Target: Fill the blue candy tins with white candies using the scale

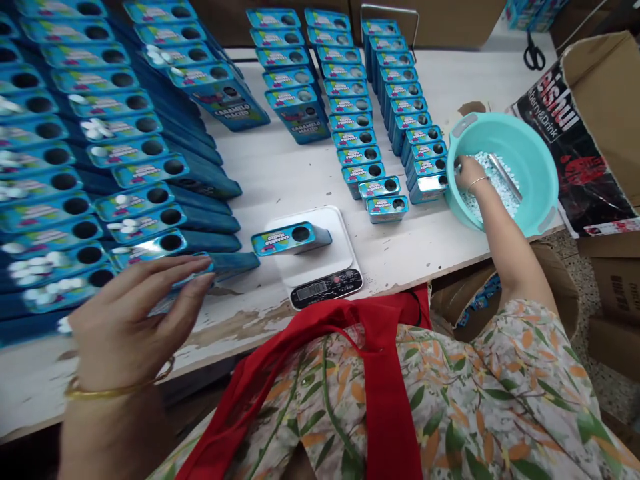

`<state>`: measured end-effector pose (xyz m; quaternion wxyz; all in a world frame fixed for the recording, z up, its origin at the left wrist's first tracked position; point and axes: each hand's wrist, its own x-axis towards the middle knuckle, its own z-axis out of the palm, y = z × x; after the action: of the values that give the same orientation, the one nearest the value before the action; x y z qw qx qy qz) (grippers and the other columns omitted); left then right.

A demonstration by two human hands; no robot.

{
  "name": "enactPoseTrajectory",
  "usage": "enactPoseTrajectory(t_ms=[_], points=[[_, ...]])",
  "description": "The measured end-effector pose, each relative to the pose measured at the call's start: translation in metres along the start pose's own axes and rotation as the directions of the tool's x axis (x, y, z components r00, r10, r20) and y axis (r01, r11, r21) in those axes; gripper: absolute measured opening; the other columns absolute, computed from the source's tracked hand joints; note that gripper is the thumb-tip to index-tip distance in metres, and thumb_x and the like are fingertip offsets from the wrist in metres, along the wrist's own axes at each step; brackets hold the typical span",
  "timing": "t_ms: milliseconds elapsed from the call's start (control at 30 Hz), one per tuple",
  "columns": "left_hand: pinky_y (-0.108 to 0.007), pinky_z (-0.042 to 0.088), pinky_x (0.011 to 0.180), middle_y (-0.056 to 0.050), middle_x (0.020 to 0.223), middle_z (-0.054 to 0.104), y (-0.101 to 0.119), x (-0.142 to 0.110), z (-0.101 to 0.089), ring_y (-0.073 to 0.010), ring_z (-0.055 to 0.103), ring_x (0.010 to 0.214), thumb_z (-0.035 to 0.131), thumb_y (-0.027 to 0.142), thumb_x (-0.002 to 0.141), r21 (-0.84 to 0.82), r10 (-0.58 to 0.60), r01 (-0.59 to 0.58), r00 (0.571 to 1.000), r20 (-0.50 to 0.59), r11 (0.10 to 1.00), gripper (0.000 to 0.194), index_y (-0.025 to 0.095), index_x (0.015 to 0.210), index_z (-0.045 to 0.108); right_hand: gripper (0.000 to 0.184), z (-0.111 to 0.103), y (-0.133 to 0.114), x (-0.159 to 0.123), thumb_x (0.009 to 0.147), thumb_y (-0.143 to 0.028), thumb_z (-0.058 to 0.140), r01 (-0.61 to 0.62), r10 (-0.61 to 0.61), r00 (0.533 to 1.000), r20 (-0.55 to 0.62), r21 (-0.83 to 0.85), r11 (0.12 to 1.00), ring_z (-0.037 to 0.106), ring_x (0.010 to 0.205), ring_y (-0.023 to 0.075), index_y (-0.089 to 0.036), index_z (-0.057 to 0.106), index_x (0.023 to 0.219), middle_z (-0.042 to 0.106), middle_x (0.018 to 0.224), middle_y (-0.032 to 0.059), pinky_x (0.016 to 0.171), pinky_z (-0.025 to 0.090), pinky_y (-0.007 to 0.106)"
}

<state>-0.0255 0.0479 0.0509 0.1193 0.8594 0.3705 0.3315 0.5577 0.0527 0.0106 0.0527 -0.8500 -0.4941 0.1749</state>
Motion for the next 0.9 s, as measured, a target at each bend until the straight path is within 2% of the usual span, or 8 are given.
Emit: enactPoseTrajectory(t_ms=[133,233,367,467,567,633,733,900], points=[[-0.033,0.059,0.076,-0.011,0.097,0.078,0.001,-0.006,-0.003,-0.0238,0.075,0.084,0.071,0.021,0.090,0.040,0.000,0.000,1.000,0.005,0.999,0.013,0.018,0.102,0.076,0.018,-0.002,-0.007,-0.002,0.073,-0.030,0.074,-0.073,0.084,0.995,-0.060,0.160,0.984,0.066,0.106,0.0345,-0.019,0.060,0.078,0.069,0.087,0.0131,0.101,0.052,0.051],[-0.032,0.059,0.076,-0.009,0.098,0.078,-0.003,-0.011,-0.006,-0.0231,0.075,0.084,0.070,0.022,0.091,0.043,-0.023,0.023,1.000,-0.010,0.999,0.012,0.021,0.102,0.076,0.023,-0.019,0.002,-0.012,0.074,-0.031,0.075,-0.154,0.203,0.976,-0.074,0.424,0.893,0.066,0.081,0.0249,-0.021,0.055,0.074,0.059,0.067,0.0051,0.087,0.059,0.046],[-0.033,0.059,0.080,-0.008,0.099,0.078,-0.006,-0.013,-0.005,-0.0223,0.075,0.088,0.070,0.022,0.091,0.024,-0.051,0.051,0.999,-0.001,0.998,0.013,0.021,0.102,0.076,0.023,-0.042,0.002,-0.039,0.079,-0.031,0.073,-0.168,0.243,0.969,-0.046,0.601,0.782,0.057,0.061,0.0143,-0.021,0.054,0.073,0.053,0.063,0.0006,0.075,0.060,0.037],[-0.030,0.059,0.081,-0.007,0.101,0.077,0.001,-0.011,-0.002,-0.0193,0.074,0.090,0.069,0.022,0.093,-0.005,-0.062,0.062,0.998,0.021,0.998,0.012,0.021,0.103,0.075,0.019,-0.049,-0.034,-0.070,0.078,-0.025,0.075,-0.083,0.177,0.982,-0.060,0.707,0.703,0.055,0.060,0.0119,-0.020,0.058,0.075,0.057,0.071,0.0018,0.072,0.057,0.034],[-0.028,0.059,0.081,-0.006,0.100,0.076,0.007,-0.010,0.001,-0.0165,0.072,0.091,0.066,0.023,0.095,-0.029,-0.072,0.073,0.997,0.021,0.997,0.012,0.019,0.103,0.074,0.018,-0.047,-0.102,-0.107,0.078,-0.030,0.079,0.165,-0.094,0.986,-0.137,0.725,0.669,0.058,0.066,0.0138,-0.022,0.064,0.083,0.062,0.079,0.0028,0.070,0.055,0.033],[-0.029,0.059,0.083,-0.006,0.100,0.075,0.008,-0.012,0.002,-0.0165,0.072,0.093,0.063,0.025,0.097,-0.040,-0.094,0.096,0.995,0.037,0.995,0.013,0.020,0.104,0.073,0.018,-0.040,-0.152,-0.132,0.080,-0.036,0.079,0.339,-0.329,0.933,-0.146,0.669,0.662,0.060,0.066,0.0160,-0.024,0.067,0.085,0.062,0.080,0.0034,0.067,0.055,0.037],[-0.031,0.059,0.088,-0.006,0.102,0.075,0.009,-0.019,0.001,-0.0168,0.071,0.096,0.061,0.026,0.099,-0.045,-0.125,0.128,0.991,0.057,0.991,0.015,0.020,0.106,0.073,0.009,-0.021,-0.215,-0.159,0.087,-0.036,0.070,0.576,-0.614,0.785,-0.086,0.468,0.671,0.063,0.079,0.0213,-0.028,0.070,0.090,0.064,0.088,0.0047,0.074,0.055,0.042],[-0.033,0.060,0.088,-0.007,0.102,0.075,0.013,-0.036,-0.005,-0.0180,0.071,0.098,0.059,0.029,0.099,-0.061,-0.199,0.203,0.978,0.070,0.977,0.016,0.020,0.104,0.072,0.021,0.022,-0.255,-0.157,0.096,-0.029,0.054,0.788,-0.806,0.590,0.051,0.183,0.588,0.061,0.088,0.0240,-0.028,0.072,0.108,0.062,0.098,0.0087,0.081,0.053,0.044]])
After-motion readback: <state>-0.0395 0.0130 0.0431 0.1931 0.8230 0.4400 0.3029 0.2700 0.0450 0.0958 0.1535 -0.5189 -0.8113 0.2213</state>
